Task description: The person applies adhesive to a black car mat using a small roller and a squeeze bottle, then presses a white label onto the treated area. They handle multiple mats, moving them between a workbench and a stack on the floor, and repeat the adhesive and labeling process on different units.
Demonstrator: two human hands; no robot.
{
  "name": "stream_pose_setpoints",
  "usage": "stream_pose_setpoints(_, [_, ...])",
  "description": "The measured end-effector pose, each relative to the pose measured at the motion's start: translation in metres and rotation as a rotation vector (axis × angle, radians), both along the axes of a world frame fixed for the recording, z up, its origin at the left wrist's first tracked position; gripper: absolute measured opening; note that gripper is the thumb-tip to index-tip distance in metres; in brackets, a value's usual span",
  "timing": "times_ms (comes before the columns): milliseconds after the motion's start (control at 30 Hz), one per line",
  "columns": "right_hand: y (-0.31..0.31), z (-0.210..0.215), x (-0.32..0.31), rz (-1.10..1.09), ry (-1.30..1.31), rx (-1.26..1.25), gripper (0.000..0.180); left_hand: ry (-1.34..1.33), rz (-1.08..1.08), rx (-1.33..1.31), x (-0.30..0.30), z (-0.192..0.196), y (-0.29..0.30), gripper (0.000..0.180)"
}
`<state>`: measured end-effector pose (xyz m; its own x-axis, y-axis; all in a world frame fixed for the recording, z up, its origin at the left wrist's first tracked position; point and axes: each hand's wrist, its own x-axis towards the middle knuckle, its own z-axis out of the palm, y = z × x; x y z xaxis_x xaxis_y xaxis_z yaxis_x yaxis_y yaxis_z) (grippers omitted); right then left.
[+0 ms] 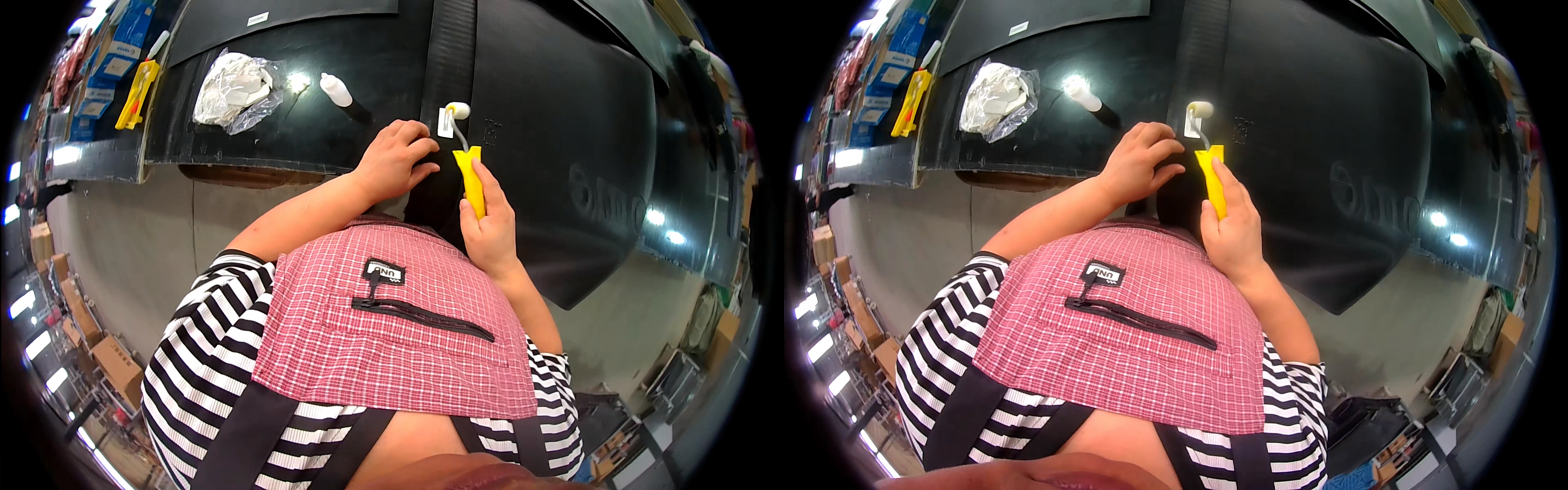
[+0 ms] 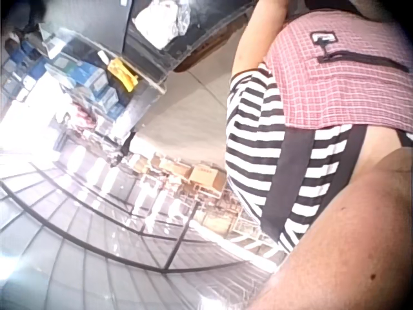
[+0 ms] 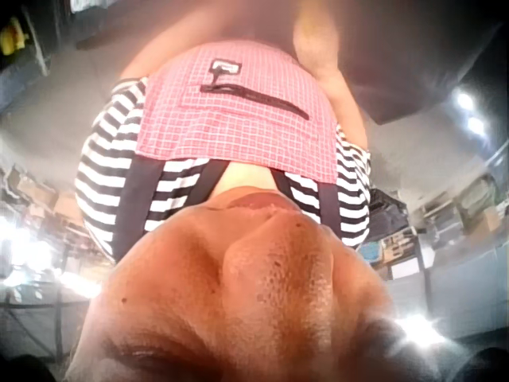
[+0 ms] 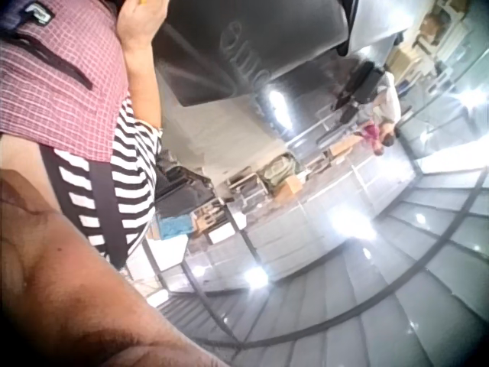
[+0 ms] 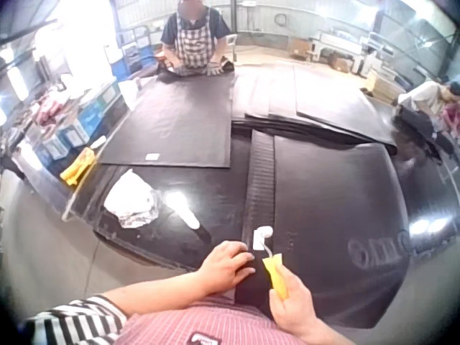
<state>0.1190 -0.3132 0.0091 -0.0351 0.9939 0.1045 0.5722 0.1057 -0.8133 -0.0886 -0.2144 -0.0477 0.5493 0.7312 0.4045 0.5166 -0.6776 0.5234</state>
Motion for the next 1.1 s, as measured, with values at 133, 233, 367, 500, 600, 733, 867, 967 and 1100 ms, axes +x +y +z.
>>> stream_pose_setpoints(133, [-0.009, 0.007, -0.012, -0.162, 0.228, -0.229, 0.051, 0.002, -0.121, -0.03, -0.013, -0.007, 0.009, 0.031])
stream_pose_setpoints(233, [-0.013, 0.017, -0.018, -0.276, 0.647, -0.424, 0.043, -0.042, -0.178, -0.04, -0.017, -0.013, 0.015, 0.03])
stream_pose_setpoints(367, [-0.026, 0.003, -0.017, -0.316, 0.848, -0.465, 0.042, -0.069, -0.198, -0.031, -0.018, -0.015, 0.018, 0.03])
stream_pose_setpoints(500, [-0.036, -0.007, -0.027, -0.297, 0.606, -0.465, 0.052, -0.081, -0.199, -0.039, -0.019, -0.016, 0.019, 0.029])
stream_pose_setpoints(600, [-0.031, -0.004, -0.037, -0.288, 0.469, -0.424, 0.052, -0.07, -0.195, -0.053, -0.02, -0.016, 0.02, 0.029])
stream_pose_setpoints(733, [-0.026, -0.01, -0.042, -0.284, 0.33, -0.381, 0.049, -0.064, -0.19, -0.063, -0.02, -0.018, 0.02, 0.028])
stream_pose_setpoints(867, [-0.023, -0.004, -0.045, -0.293, 0.234, -0.452, 0.048, -0.073, -0.196, -0.065, -0.021, -0.019, 0.019, 0.027])
stream_pose_setpoints(967, [-0.013, 0.005, -0.049, -0.285, 0.156, -0.486, 0.046, -0.082, -0.199, -0.053, -0.021, -0.019, 0.019, 0.027])
stream_pose_setpoints(1100, [-0.003, -0.001, -0.051, -0.287, 0.119, -0.421, 0.046, -0.095, -0.211, -0.044, -0.021, -0.02, 0.02, 0.027])
